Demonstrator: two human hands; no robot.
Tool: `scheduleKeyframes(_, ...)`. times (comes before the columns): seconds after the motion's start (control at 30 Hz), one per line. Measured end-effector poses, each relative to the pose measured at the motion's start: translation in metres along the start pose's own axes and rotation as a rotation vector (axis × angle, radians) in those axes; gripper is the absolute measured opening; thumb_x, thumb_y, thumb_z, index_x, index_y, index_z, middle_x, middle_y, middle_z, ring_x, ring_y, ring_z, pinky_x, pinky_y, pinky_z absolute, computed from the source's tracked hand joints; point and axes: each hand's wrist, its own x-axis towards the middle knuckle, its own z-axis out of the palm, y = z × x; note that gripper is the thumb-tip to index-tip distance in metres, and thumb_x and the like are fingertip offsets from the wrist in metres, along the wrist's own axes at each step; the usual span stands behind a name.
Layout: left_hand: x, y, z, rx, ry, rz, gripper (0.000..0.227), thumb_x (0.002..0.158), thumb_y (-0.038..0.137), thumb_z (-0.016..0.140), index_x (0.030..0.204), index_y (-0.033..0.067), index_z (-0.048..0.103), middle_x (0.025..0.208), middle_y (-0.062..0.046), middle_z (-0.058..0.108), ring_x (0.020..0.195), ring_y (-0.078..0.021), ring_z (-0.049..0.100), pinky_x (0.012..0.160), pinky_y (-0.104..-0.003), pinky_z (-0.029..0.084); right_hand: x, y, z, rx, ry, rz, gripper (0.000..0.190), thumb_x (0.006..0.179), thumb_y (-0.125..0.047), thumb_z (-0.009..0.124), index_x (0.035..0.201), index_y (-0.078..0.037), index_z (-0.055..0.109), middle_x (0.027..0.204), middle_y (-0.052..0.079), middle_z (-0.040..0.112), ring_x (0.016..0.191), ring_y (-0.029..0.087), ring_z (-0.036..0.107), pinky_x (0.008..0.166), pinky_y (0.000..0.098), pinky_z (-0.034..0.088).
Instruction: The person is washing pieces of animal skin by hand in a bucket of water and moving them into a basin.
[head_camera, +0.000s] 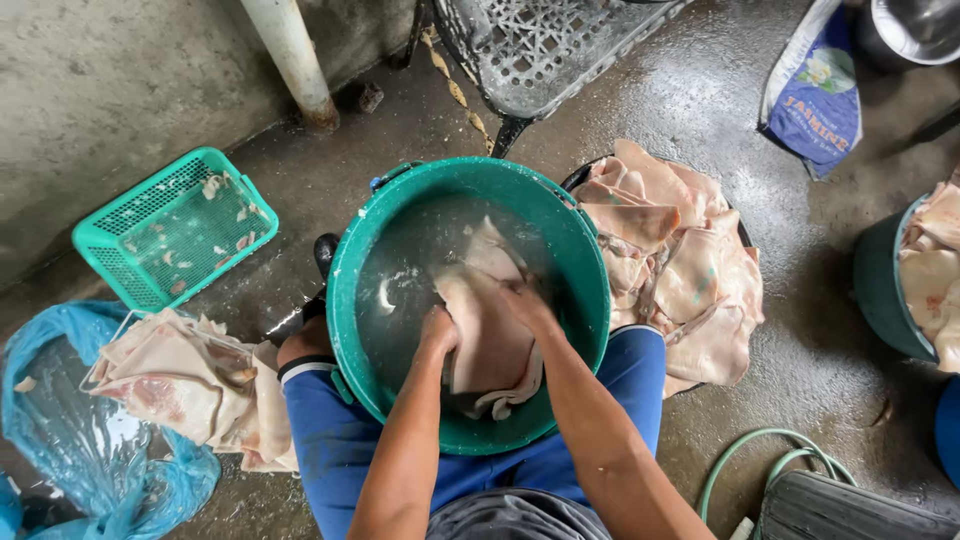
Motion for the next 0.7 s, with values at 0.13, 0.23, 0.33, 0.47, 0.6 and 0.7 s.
scheduleKeyframes(0.13,-0.012,0.005,-0.017,-0.038,-0.041,0.030,0.039,0.084,0.010,0.056,0.119,0.0018,0.071,0.124,-0.028,0.066,0.122,-0.0412,0.062,0.100,-0.043,0.050,0.012,0.016,0.000,0.137,-0.195,0.111,0.080,0.088,-0.064,0.054,0.147,-0.010,0.055,0.149,0.021,0.048,0.137,0.037,0.042,0.112,0.0406,0.031)
scheduleKeyframes(0.23,-0.028,0.008,-0.036,-0.290,-0.076,-0.051,0.041,0.087,0.018,0.058,0.122,0.0007,0.071,0.127,-0.026,0.069,0.124,-0.0369,0.063,0.100,-0.043,0.050,-0.009,0.009,0.000,-0.248,0.014,-0.095,0.066,0.090,-0.057,0.059,0.131,-0.005,0.059,0.122,0.022,0.061,0.115,0.037,0.057,0.097,0.0436,0.044)
scheduleKeyframes(0.33,-0.038,0.018,-0.052,-0.539,-0.199,-0.186,0.045,0.089,0.020,0.058,0.129,0.0017,0.064,0.130,-0.020,0.068,0.120,-0.0334,0.065,0.098,-0.044,0.052,-0.040,-0.008,0.002,-0.374,0.227,-0.291,0.056,0.086,-0.048,0.068,0.117,-0.002,0.063,0.104,0.023,0.068,0.099,0.039,0.064,0.085,0.0465,0.050)
scheduleKeyframes(0.47,-0.048,0.035,-0.060,-0.843,-0.337,-0.154,0.059,0.094,0.033,0.044,0.132,-0.0055,0.068,0.135,-0.022,0.070,0.123,-0.0311,0.064,0.101,-0.042,0.049,-0.058,-0.015,-0.016,-0.273,0.129,-0.225,0.050,0.087,-0.046,0.069,0.106,0.000,0.070,0.093,0.023,0.075,0.090,0.036,0.072,0.079,0.0463,0.055)
scheduleKeyframes(0.6,-0.067,0.058,-0.076,-1.063,-0.456,-0.122,0.078,0.095,0.061,0.043,0.150,0.0060,0.048,0.155,-0.011,0.051,0.141,-0.0224,0.048,0.114,-0.036,0.036,-0.046,-0.018,-0.041,-0.156,-0.127,-0.074,0.055,0.091,-0.055,0.055,0.117,-0.011,0.074,0.107,0.020,0.074,0.100,0.032,0.068,0.090,0.0423,0.051)
scheduleKeyframes(0.7,-0.088,0.068,-0.090,-0.987,-0.477,-0.108,0.083,0.089,0.066,0.054,0.152,0.0131,0.043,0.162,-0.008,0.042,0.148,-0.0201,0.037,0.119,-0.036,0.028,-0.049,-0.027,-0.048,-0.023,-0.217,0.067,0.058,0.092,-0.059,0.051,0.122,-0.016,0.075,0.124,0.011,0.072,0.115,0.026,0.062,0.100,0.0370,0.044)
